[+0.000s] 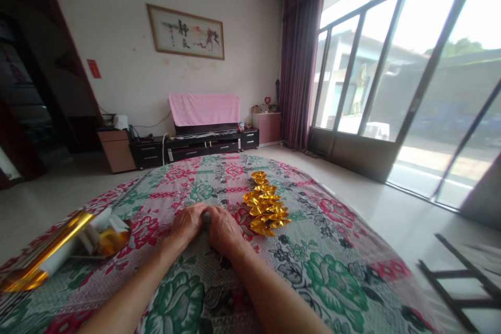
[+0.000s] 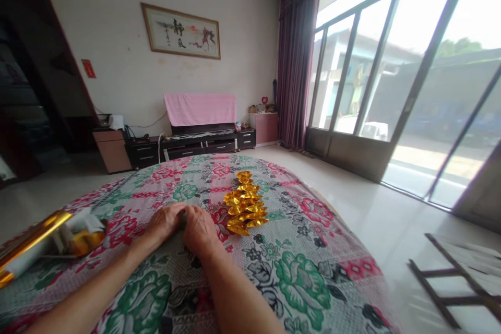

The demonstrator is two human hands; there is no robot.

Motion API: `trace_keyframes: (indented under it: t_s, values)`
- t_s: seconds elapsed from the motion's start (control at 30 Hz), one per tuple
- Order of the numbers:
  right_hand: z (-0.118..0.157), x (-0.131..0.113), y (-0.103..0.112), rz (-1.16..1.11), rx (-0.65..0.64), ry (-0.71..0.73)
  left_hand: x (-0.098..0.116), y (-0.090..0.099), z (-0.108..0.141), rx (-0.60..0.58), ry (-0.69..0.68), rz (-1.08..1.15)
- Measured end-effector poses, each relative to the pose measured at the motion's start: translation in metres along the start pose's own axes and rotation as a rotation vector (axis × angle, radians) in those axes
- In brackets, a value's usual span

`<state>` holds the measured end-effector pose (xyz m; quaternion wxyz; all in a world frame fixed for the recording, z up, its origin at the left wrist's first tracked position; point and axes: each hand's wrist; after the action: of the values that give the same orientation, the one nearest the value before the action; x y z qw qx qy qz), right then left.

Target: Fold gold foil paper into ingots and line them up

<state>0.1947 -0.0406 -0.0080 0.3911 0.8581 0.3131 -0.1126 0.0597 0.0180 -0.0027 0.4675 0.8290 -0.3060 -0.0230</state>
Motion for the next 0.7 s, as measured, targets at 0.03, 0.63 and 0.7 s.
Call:
trace_keyframes:
  t_s: [0.03, 0.63, 0.7]
  values:
    - [0.0, 0.001, -0.001, 0.024, -0.021, 0.005, -0.003, 0.004, 0.005, -0.026, -0.036, 0.006]
    - [-0.007, -0.014, 0.005, 0.145, -0.105, -0.043, -0.036, 0.051, 0.06, 0.563, 0.155, 0.008]
    - [-0.009, -0.017, -0.002, 0.217, -0.105, -0.096, -0.036, 0.057, 0.06, 0.649, 0.18, 0.007]
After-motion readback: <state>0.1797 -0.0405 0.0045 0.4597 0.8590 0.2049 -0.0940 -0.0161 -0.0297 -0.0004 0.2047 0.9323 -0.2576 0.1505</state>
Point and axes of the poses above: each hand's wrist, its own z-axis away from the middle knuckle, its own y-axis out of the back of the hand, x = y × z, and after that the axes turned 15 degrees about x, right-handed
